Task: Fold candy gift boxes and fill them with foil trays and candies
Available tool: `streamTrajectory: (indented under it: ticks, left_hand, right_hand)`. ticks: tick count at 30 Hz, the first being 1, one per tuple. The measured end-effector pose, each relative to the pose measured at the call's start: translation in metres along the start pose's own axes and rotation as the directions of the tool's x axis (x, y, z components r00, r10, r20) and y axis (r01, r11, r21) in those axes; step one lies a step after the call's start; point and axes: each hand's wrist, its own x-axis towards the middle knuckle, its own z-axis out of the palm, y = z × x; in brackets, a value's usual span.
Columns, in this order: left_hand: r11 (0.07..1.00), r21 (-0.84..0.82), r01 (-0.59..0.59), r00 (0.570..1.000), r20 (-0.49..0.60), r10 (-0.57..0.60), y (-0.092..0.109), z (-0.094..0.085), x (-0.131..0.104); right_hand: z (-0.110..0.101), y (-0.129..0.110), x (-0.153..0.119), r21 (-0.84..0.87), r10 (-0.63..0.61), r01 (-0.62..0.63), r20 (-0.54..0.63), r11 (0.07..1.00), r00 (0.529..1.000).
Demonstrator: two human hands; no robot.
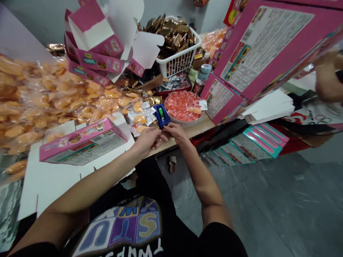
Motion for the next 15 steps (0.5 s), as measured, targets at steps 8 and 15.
streamTrajectory:
  ticks: [8,15]
  left_hand:
    - [0.724,0.501,-0.474,0.880,0.294,0.373,-0.019,-0.077,-0.096]
    - [0.223,0.669,-0.709,0.611,0.424,0.668,-0.015,-0.122,-0.159]
  right_hand:
    - [-0.001,0.022,-0.001,-0.123,-0.082,0.064,-0.140,0.990,0.987]
    - [0.011,0.032,0.014,-0.248,-0.123,0.064,-0.230,0.967,0.965]
